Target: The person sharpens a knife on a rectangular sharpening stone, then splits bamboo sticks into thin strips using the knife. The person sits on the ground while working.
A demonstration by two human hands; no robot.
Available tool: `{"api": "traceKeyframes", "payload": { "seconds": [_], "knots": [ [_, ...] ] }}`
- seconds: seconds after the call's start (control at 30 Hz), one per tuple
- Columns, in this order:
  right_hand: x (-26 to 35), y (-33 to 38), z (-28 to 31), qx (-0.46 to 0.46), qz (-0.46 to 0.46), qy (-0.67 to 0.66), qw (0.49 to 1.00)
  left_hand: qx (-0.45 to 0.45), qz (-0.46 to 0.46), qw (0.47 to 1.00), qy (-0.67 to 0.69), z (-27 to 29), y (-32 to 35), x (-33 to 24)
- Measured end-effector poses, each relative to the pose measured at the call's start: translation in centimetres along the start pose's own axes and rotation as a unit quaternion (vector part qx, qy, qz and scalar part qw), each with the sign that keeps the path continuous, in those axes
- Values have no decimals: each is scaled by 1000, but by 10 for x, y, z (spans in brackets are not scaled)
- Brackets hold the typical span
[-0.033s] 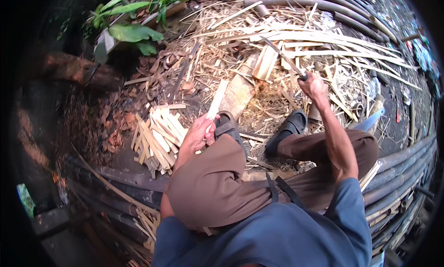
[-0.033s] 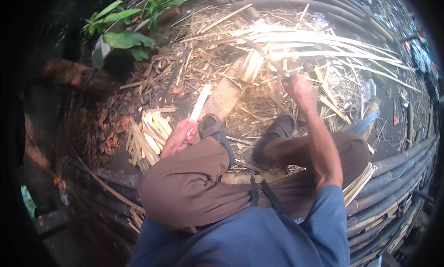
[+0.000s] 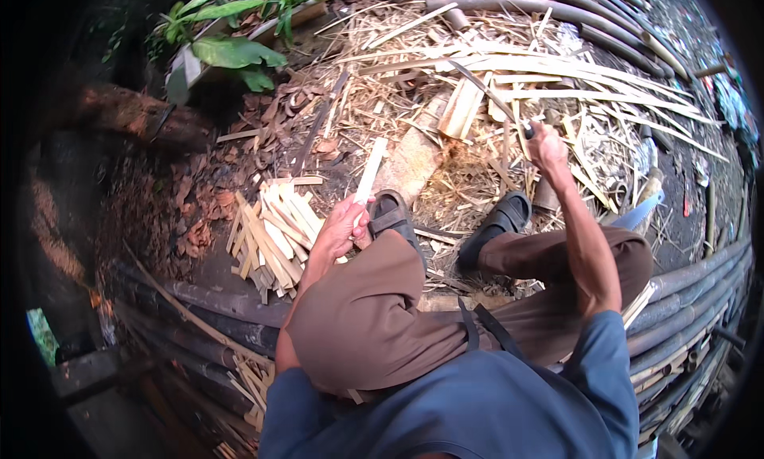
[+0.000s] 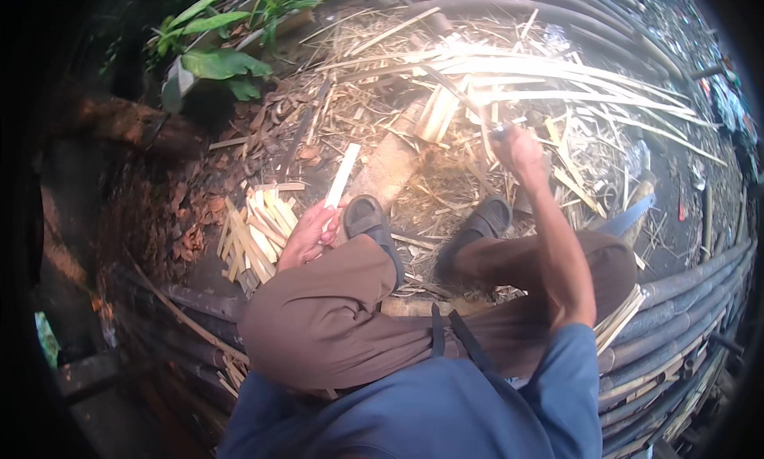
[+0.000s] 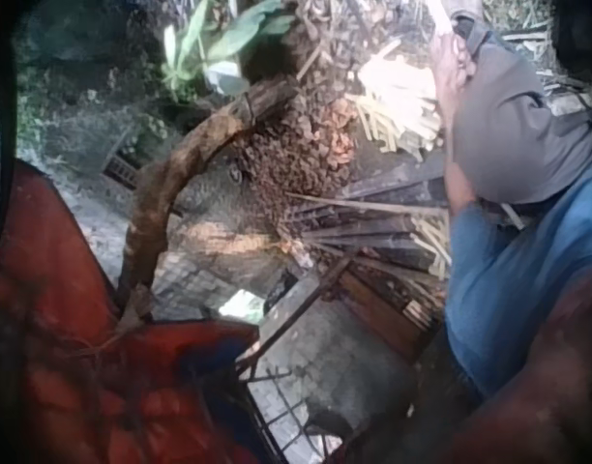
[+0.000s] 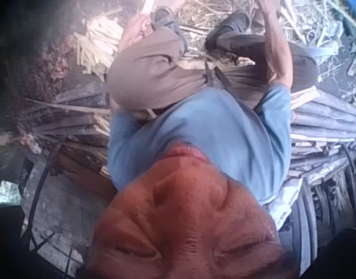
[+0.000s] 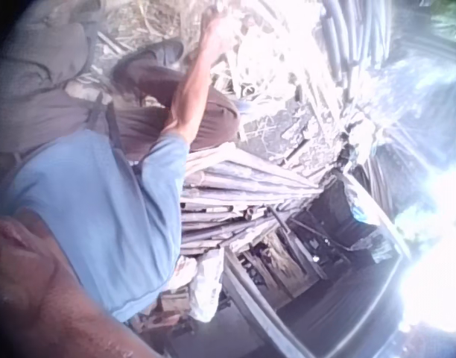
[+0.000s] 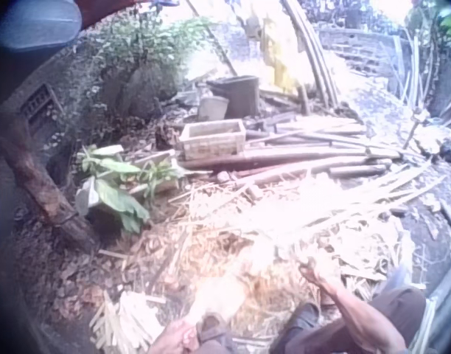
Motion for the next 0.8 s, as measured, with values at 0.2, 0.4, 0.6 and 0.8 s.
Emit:
{"api": "traceKeyframes", "payload": {
  "seconds": [0.2, 0.4, 0.6, 0.8],
  "knots": [
    [17, 5, 79, 64, 27, 1, 998, -179, -3, 978, -112, 68, 24, 13],
    [14, 69, 148, 28, 1, -33, 999, -332, 108, 731, -586, 185, 76, 62],
    [-10, 91, 159, -40, -16, -225, 973, -83, -194, 701, -681, 26, -78, -113],
    [-2, 96, 175, -49, -56, -413, 907, 118, -248, 500, -821, -99, -260, -171]
  ]
}}
Point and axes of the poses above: each hand's wrist, its own y-axis away from the middle knuckle, its own z-axis out of the back of the hand, x = y × z, the point moved 4 cm from there along -y, towards the middle knuckle, and after that the axes turned 12 degrees about x, right-handed, at the moved point
